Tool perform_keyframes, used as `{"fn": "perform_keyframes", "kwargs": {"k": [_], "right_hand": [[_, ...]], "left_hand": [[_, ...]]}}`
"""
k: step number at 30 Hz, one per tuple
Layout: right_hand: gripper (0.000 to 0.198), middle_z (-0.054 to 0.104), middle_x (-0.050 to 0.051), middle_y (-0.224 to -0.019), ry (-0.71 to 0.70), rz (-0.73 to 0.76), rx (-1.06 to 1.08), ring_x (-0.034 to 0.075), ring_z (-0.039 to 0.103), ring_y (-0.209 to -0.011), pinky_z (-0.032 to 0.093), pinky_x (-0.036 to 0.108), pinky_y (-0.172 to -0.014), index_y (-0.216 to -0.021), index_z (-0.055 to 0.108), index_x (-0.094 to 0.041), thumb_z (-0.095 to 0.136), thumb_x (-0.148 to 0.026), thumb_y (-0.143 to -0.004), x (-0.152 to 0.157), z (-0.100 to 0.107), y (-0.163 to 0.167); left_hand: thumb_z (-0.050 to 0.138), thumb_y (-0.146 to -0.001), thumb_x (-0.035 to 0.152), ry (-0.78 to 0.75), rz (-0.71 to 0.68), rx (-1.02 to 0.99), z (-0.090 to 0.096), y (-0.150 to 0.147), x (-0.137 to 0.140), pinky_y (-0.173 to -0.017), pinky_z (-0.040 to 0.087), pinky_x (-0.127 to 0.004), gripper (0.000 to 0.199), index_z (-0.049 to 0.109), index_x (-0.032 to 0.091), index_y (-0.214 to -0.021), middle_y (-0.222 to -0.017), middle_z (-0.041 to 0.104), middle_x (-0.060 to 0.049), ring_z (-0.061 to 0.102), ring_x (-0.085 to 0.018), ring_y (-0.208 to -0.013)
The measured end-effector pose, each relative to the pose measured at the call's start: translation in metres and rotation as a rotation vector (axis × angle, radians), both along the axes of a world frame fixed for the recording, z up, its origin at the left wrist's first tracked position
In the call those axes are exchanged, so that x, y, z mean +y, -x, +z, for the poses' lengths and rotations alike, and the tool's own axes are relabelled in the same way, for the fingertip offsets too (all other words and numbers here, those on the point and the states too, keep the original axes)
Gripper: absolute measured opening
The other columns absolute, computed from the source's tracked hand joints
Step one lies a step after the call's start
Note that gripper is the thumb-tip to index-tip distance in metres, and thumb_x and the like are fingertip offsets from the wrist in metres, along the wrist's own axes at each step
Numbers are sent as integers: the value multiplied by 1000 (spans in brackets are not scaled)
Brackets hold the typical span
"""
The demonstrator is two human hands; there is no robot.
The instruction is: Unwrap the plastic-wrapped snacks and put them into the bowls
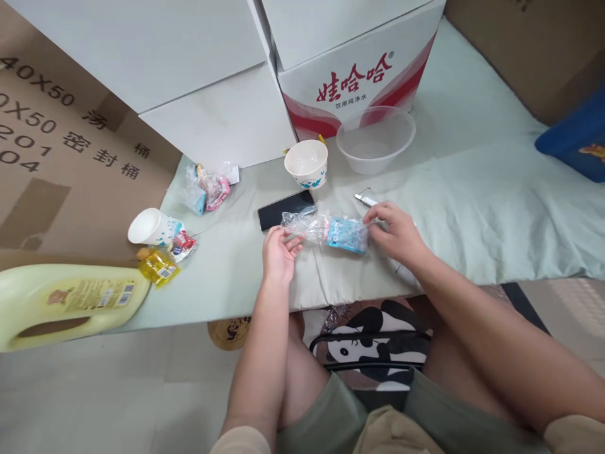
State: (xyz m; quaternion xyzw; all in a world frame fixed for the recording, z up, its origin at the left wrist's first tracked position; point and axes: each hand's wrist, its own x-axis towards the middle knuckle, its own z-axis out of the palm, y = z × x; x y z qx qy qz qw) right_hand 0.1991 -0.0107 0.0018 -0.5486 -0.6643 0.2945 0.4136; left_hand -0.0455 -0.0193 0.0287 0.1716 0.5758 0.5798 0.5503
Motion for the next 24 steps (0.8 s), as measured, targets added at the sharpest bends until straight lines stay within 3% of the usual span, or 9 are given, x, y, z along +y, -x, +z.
{"fn": "perform_keyframes", "kwargs": {"k": [3, 6, 8, 10, 12, 15, 17, 22, 24], "right_hand": [[21, 70, 10, -109, 3, -144, 44, 27, 66, -102, 51, 46, -93, -85, 67, -23, 51, -15, -73, 3, 3, -7], [23, 70, 10, -123, -46, -68, 49, 30, 63, -117, 48, 50, -101, -97, 65, -23, 51, -19, -79, 0, 6, -7], [33, 67, 13, -130, -100, 69, -20, 32, 61, -122, 46, 53, -104, -116, 63, -23, 55, -29, -84, -4, 8, -4], [49, 64, 16, -133, -162, 183, -132, 35, 60, -123, 45, 54, -104, -131, 59, -22, 61, -38, -85, -8, 8, -2], [49, 64, 16, -130, -196, 213, -229, 35, 60, -121, 45, 54, -103, -132, 61, -23, 62, -38, -85, -11, 7, -2], [35, 69, 12, -115, -173, 143, -319, 33, 63, -113, 46, 52, -100, -122, 66, -26, 54, -28, -89, -12, 6, -6], [33, 71, 11, -105, -135, 67, -359, 32, 64, -107, 46, 51, -97, -119, 66, -26, 51, -25, -90, -11, 8, -11], [37, 71, 10, -98, -62, -97, -362, 31, 65, -97, 50, 48, -89, -123, 63, -24, 49, -24, -89, -4, 15, -23], [38, 69, 9, -96, -49, -144, -344, 30, 64, -94, 50, 48, -88, -120, 65, -24, 48, -21, -86, -3, 17, -25]], "left_hand": [[63, -73, 23, -19, 56, 159, -4, 6, -1, -51, 45, -22, 31, 47, 26, -100, -93, 67, -1, 72, -17, -71], [64, -80, 26, -185, 41, 470, -11, 8, 1, -87, 57, -34, 36, 52, 27, -114, -131, 63, -8, 68, -24, -118], [69, -81, 27, -307, -79, 716, -15, 4, 5, -114, 45, -44, 44, 55, 28, -122, -148, 55, -10, 49, -28, -144], [75, -79, 27, -387, -217, 891, -21, -3, 12, -125, 31, -51, 58, 53, 29, -132, -154, 51, -11, 40, -31, -151], [78, -77, 23, -416, -288, 976, -25, -13, 18, -126, 26, -58, 67, 50, 30, -137, -149, 56, -11, 42, -32, -150], [74, -77, 12, -397, -273, 1000, -28, -21, 24, -126, 21, -64, 61, 53, 31, -131, -115, 73, -6, 56, -31, -138], [69, -79, 9, -395, -200, 938, -25, -21, 26, -125, 27, -58, 55, 52, 30, -127, -98, 74, -3, 62, -27, -130], [64, -78, 14, -455, 71, 770, -6, -2, 21, -116, 41, -44, 47, 47, 26, -120, -83, 73, -1, 63, -22, -127], [65, -74, 15, -491, 147, 677, 0, 7, 15, -109, 47, -41, 42, 49, 25, -111, -74, 70, 3, 70, -20, -113]]}}
